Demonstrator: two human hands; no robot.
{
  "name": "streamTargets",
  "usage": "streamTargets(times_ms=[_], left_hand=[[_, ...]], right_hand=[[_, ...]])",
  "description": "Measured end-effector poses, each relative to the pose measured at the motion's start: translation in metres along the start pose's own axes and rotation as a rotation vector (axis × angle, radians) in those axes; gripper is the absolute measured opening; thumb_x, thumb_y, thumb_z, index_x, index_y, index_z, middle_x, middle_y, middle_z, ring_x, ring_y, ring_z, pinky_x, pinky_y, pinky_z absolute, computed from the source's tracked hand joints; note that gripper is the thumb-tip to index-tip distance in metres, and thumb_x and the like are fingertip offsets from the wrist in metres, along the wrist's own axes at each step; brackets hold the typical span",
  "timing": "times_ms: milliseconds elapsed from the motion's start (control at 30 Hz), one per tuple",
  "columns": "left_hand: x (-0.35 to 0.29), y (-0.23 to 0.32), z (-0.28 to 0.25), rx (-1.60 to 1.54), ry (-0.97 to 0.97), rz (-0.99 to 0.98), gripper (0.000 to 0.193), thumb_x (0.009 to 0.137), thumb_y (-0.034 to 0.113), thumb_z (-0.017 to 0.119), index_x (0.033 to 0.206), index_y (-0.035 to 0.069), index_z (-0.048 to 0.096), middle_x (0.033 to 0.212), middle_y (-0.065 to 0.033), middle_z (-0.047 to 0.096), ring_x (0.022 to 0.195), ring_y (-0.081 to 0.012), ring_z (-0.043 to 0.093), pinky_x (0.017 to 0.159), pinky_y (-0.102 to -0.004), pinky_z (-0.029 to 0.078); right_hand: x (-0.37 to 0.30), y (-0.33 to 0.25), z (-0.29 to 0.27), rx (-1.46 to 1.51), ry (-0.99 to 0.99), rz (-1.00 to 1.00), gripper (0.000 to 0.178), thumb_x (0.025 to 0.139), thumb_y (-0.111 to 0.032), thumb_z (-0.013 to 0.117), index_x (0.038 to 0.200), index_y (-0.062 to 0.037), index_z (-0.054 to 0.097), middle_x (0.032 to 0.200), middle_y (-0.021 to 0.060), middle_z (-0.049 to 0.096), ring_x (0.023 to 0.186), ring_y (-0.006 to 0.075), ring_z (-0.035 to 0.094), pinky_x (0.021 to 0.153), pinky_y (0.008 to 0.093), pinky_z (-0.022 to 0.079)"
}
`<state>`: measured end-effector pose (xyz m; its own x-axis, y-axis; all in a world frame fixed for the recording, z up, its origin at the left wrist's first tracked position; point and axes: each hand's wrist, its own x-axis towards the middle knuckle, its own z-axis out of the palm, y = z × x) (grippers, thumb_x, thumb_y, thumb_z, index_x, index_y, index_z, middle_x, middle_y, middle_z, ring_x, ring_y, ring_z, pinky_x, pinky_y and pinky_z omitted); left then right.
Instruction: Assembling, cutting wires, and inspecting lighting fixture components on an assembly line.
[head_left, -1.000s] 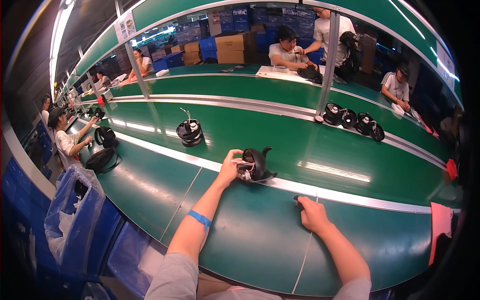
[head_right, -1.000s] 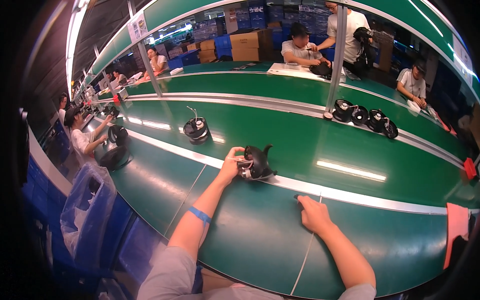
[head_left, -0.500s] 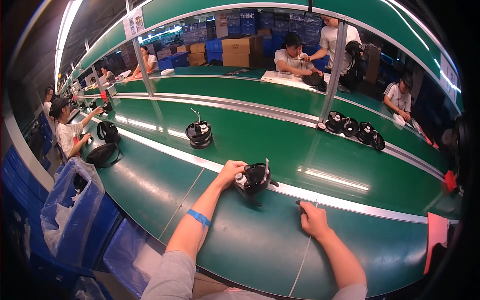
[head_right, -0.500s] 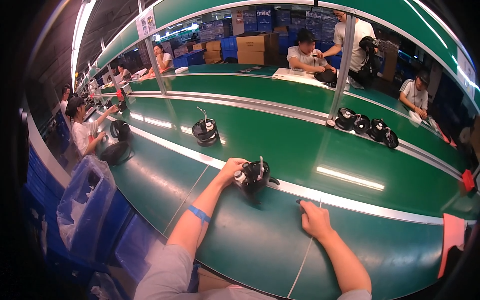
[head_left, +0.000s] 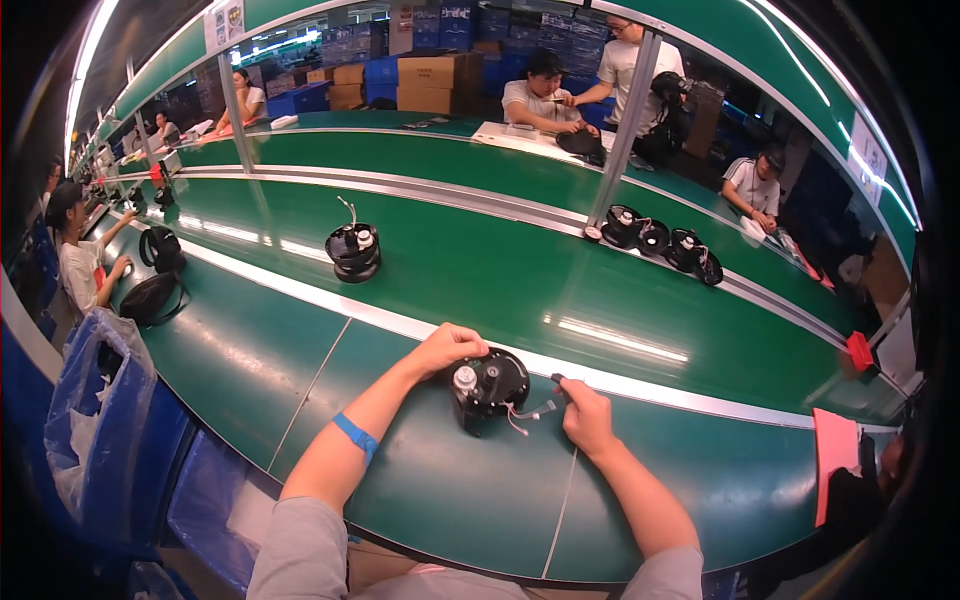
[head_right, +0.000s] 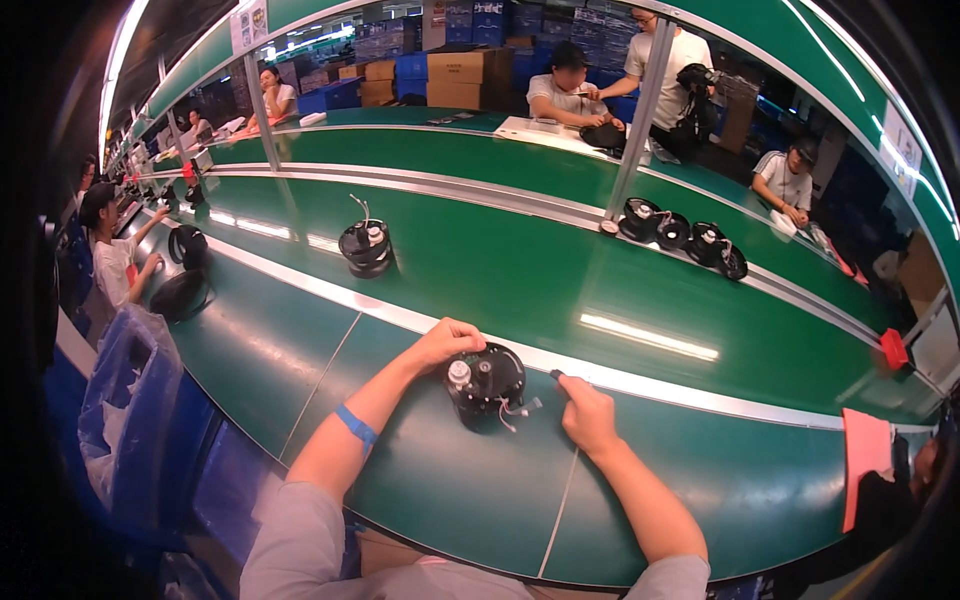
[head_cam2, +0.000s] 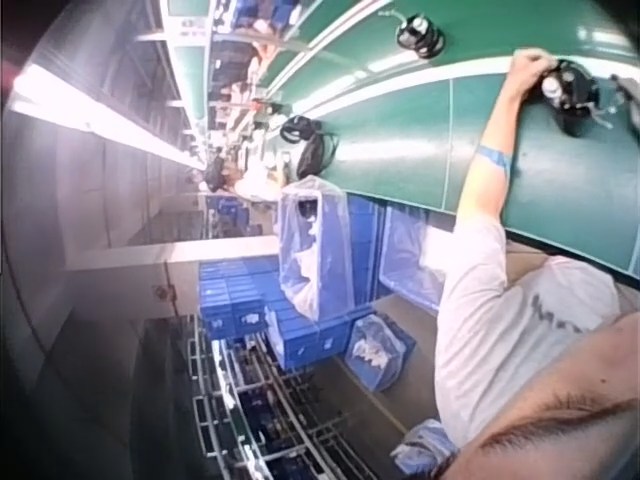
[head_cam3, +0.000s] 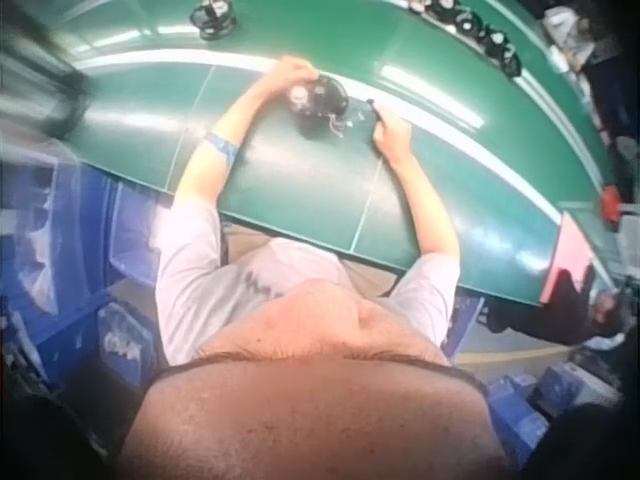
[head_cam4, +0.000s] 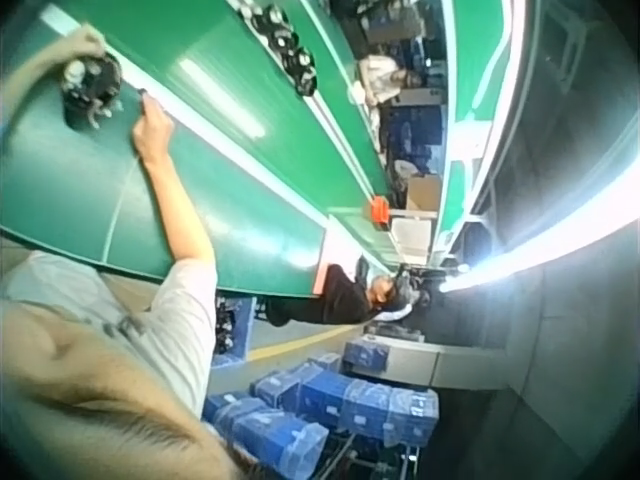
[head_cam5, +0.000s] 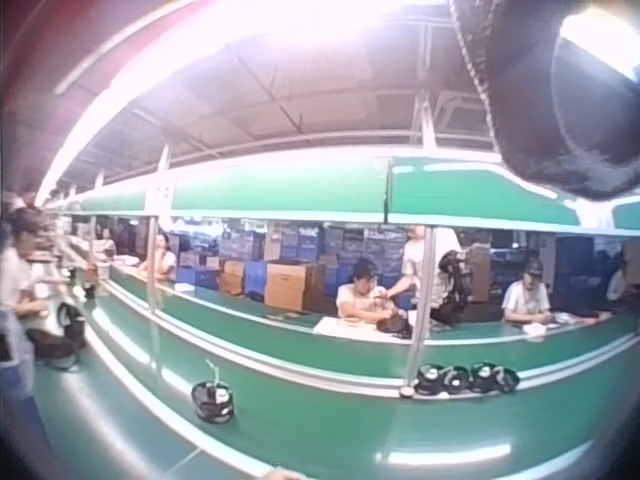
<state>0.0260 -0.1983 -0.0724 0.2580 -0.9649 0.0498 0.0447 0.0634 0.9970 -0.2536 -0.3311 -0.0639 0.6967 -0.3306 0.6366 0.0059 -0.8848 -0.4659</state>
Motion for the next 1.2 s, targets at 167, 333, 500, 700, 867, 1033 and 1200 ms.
streamTargets(times_ms=[167, 333, 500, 700, 867, 1033, 1200], left_hand=[[-0.005, 0.001, 0.058, 0.050, -0.188, -0.010, 0.016, 0.089, 0.015, 0.064, 0.091, 0.000, 0.069, 0.088, -0.0035, 0.069, 0.086, -0.0106, 0.062, 0.081, -0.0260, 0.050], [-0.011, 0.003, 0.071, 0.262, -0.218, -0.006, 0.036, 0.097, 0.033, 0.054, 0.092, 0.000, 0.068, 0.083, -0.0010, 0.066, 0.079, -0.0083, 0.057, 0.075, -0.0263, 0.047], [-0.006, 0.004, 0.070, 0.182, -0.159, -0.198, 0.037, 0.098, 0.033, 0.053, 0.094, 0.000, 0.068, 0.084, -0.0031, 0.067, 0.079, -0.0083, 0.059, 0.074, -0.0254, 0.048], [-0.006, -0.012, 0.076, 0.309, -0.088, 0.105, 0.023, 0.093, 0.023, 0.062, 0.090, 0.000, 0.068, 0.077, -0.0023, 0.066, 0.071, -0.0061, 0.055, 0.065, -0.0257, 0.046], [-0.007, -0.007, 0.075, 0.384, -0.112, 0.089, 0.025, 0.093, 0.025, 0.061, 0.093, 0.000, 0.068, 0.079, -0.0030, 0.067, 0.074, -0.0066, 0.056, 0.069, -0.0258, 0.047], [-0.008, -0.002, 0.074, 0.441, -0.134, 0.064, 0.026, 0.094, 0.025, 0.060, 0.096, 0.000, 0.068, 0.084, -0.0030, 0.068, 0.079, -0.0069, 0.058, 0.072, -0.0257, 0.048], [-0.007, -0.005, 0.073, 0.403, -0.131, 0.033, 0.025, 0.094, 0.024, 0.061, 0.096, 0.000, 0.068, 0.085, -0.0037, 0.069, 0.080, -0.0078, 0.059, 0.073, -0.0262, 0.048]], right_hand=[[-0.002, 0.003, 0.000, -0.029, 0.001, -0.013, 0.038, 0.071, 0.015, 0.047, 0.104, 0.0021, 0.061, 0.097, 0.0176, 0.067, 0.081, 0.0340, 0.067, 0.068, 0.0342, 0.054], [0.002, -0.011, -0.008, 0.052, -0.113, 0.197, 0.047, 0.072, 0.006, 0.056, 0.118, -0.0020, 0.055, 0.120, 0.0180, 0.060, 0.082, 0.0363, 0.066, 0.066, 0.0391, 0.054], [-0.005, 0.000, -0.004, -0.010, -0.164, 0.152, 0.048, 0.073, -0.002, 0.063, 0.120, -0.0049, 0.053, 0.120, 0.0157, 0.059, 0.087, 0.0353, 0.065, 0.069, 0.0403, 0.054], [0.003, -0.007, -0.007, -0.106, -0.307, -0.052, 0.037, 0.075, -0.014, 0.066, 0.110, -0.0076, 0.056, 0.112, 0.0114, 0.061, 0.098, 0.0317, 0.063, 0.075, 0.0412, 0.053], [-0.001, -0.004, -0.004, -0.117, -0.288, 0.002, 0.046, 0.072, -0.018, 0.070, 0.114, -0.0072, 0.053, 0.111, 0.0125, 0.063, 0.098, 0.0343, 0.062, 0.079, 0.0417, 0.052], [-0.002, -0.002, -0.003, -0.113, -0.344, 0.121, 0.054, 0.071, -0.019, 0.074, 0.116, -0.0073, 0.047, 0.101, 0.0169, 0.065, 0.094, 0.0380, 0.062, 0.076, 0.0448, 0.050], [-0.002, -0.003, -0.004, -0.114, -0.357, 0.130, 0.052, 0.071, -0.020, 0.074, 0.113, -0.0075, 0.046, 0.097, 0.0186, 0.065, 0.091, 0.0401, 0.062, 0.073, 0.0463, 0.049]])
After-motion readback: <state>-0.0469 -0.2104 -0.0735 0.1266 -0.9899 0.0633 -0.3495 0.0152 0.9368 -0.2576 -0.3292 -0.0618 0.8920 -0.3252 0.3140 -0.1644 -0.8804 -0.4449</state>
